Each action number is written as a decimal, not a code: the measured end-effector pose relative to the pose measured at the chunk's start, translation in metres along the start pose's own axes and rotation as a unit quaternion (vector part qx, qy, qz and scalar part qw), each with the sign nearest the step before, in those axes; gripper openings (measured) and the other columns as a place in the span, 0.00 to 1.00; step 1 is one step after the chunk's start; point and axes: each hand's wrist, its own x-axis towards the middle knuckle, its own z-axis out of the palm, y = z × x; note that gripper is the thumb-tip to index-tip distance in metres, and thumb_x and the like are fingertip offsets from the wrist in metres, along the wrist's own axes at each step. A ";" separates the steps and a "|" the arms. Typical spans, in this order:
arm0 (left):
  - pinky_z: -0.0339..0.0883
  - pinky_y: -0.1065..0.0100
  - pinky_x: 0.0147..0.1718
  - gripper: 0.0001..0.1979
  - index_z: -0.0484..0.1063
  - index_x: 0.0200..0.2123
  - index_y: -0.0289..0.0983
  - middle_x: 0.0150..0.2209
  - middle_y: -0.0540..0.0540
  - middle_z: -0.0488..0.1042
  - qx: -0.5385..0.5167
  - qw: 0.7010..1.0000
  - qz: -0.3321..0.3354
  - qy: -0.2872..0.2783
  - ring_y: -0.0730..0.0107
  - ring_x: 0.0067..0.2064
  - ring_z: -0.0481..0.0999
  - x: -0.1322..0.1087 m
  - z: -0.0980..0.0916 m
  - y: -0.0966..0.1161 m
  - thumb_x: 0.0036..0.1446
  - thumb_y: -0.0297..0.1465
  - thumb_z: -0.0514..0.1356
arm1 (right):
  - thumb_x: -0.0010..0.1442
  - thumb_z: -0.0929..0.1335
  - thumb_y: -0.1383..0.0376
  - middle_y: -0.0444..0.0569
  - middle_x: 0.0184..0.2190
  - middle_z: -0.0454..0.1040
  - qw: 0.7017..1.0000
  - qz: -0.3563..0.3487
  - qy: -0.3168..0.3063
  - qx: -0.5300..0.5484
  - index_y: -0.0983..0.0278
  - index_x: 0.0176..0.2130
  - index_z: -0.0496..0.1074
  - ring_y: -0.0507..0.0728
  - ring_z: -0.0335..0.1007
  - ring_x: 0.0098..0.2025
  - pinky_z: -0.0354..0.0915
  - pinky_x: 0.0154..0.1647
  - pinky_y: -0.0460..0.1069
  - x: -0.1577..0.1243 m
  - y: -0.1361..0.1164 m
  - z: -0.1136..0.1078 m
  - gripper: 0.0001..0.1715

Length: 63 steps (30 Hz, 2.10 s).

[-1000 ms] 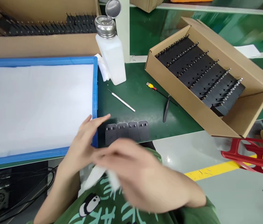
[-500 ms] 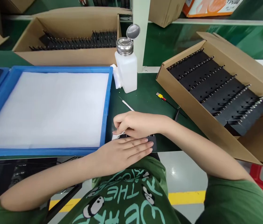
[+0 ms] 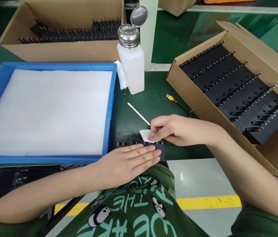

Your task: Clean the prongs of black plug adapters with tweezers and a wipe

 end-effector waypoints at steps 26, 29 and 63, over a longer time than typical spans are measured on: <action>0.60 0.67 0.66 0.22 0.65 0.66 0.37 0.68 0.52 0.64 0.037 0.999 0.011 0.025 0.71 0.68 0.65 0.001 0.002 -0.003 0.72 0.26 0.47 | 0.66 0.67 0.70 0.47 0.36 0.75 0.920 0.162 0.356 -0.012 0.62 0.44 0.77 0.52 0.71 0.35 0.67 0.34 0.47 -0.005 -0.041 0.028 0.10; 0.61 0.68 0.65 0.22 0.66 0.65 0.39 0.66 0.54 0.67 0.036 0.999 0.002 0.028 0.73 0.66 0.67 0.002 0.002 -0.002 0.72 0.26 0.47 | 0.69 0.63 0.73 0.47 0.35 0.72 0.982 0.021 0.182 -0.034 0.63 0.44 0.78 0.52 0.68 0.37 0.65 0.36 0.47 0.039 -0.032 0.015 0.15; 0.59 0.64 0.66 0.24 0.63 0.66 0.34 0.68 0.50 0.65 0.000 1.000 -0.013 0.022 0.68 0.68 0.65 0.000 0.004 0.003 0.71 0.24 0.42 | 0.73 0.60 0.67 0.46 0.35 0.70 0.993 -0.039 0.114 0.008 0.62 0.45 0.79 0.50 0.66 0.37 0.64 0.40 0.48 0.034 -0.007 0.005 0.19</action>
